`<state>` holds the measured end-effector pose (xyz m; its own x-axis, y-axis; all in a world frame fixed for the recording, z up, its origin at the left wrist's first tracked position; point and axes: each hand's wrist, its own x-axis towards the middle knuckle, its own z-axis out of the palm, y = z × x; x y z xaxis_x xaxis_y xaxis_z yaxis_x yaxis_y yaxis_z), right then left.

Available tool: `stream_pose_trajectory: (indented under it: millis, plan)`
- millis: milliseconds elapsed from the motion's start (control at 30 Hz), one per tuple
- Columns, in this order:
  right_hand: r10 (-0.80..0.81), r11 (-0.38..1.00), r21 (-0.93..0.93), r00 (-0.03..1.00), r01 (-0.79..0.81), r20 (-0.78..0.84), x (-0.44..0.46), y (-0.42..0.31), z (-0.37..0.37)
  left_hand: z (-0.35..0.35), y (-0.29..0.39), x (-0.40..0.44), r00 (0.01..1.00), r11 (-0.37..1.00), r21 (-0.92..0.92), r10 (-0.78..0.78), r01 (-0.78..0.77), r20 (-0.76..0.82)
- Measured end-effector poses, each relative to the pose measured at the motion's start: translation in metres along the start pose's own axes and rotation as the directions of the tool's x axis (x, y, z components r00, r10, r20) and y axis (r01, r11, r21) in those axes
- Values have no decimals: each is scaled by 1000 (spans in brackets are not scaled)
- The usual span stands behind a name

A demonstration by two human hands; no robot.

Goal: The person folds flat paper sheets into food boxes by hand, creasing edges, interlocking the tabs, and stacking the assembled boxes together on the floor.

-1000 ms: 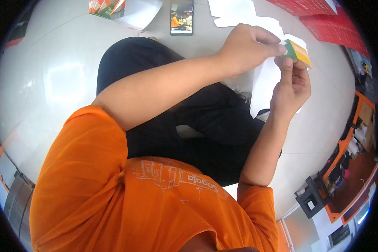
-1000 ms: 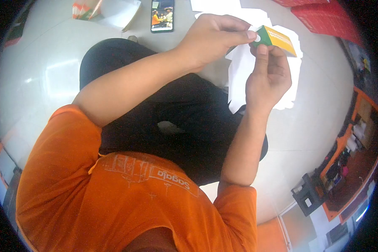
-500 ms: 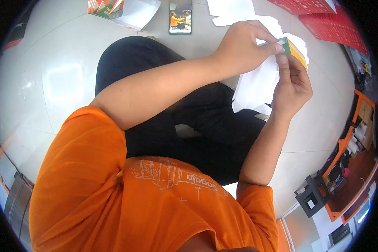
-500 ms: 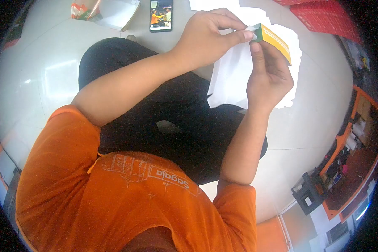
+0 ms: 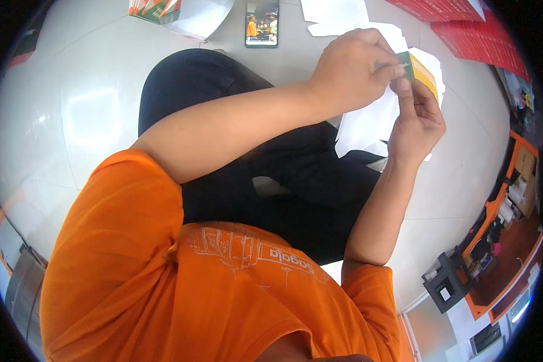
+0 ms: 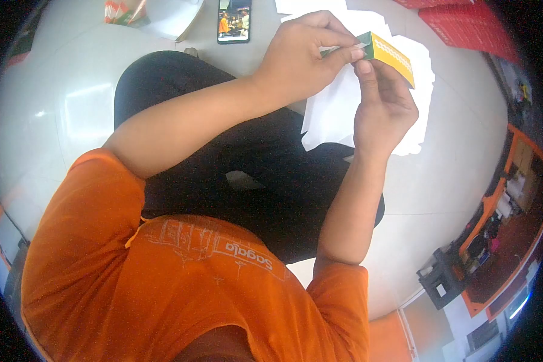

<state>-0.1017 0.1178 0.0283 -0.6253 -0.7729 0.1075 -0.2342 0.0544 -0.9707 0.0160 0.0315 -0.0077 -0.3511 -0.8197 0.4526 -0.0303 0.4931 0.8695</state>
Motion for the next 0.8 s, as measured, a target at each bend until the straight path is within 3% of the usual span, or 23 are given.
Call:
stream_pose_trajectory:
  millis: [133, 233, 333, 433, 533, 633, 733, 800]
  plan:
    - [11, 1000, 21, 1000, -10, -30, 2, 0, -2, 0, 5, 1, 998, 994, -93, -58, 57, -4]
    - [12, 974, 227, 997, 6, -78, 4, 5, 0, -2, 14, 0, 982, 956, -229, -187, 184, 11]
    - [60, 934, 352, 998, -64, 22, 7, 1, -3, 2, 11, 2, 998, 967, -253, -30, 13, -62]
    - [79, 912, 391, 989, -123, 126, 7, 7, -6, 1, 5, 3, 1000, 975, -223, -24, 23, -2]
    - [94, 980, 170, 995, -100, 42, 5, 11, -3, 0, 7, 0, 998, 999, 43, 12, -14, 62]
    - [111, 931, 348, 993, -115, 31, 7, 7, -1, 1, 7, -1, 994, 995, -87, 46, -38, 96]
    - [201, 864, 467, 979, -188, 22, 14, 9, -12, 6, 7, -2, 981, 983, -100, 165, -154, 104]
    - [194, 854, 475, 977, -212, 86, 16, 12, -19, 8, 7, -4, 970, 988, 12, 151, -156, 189]
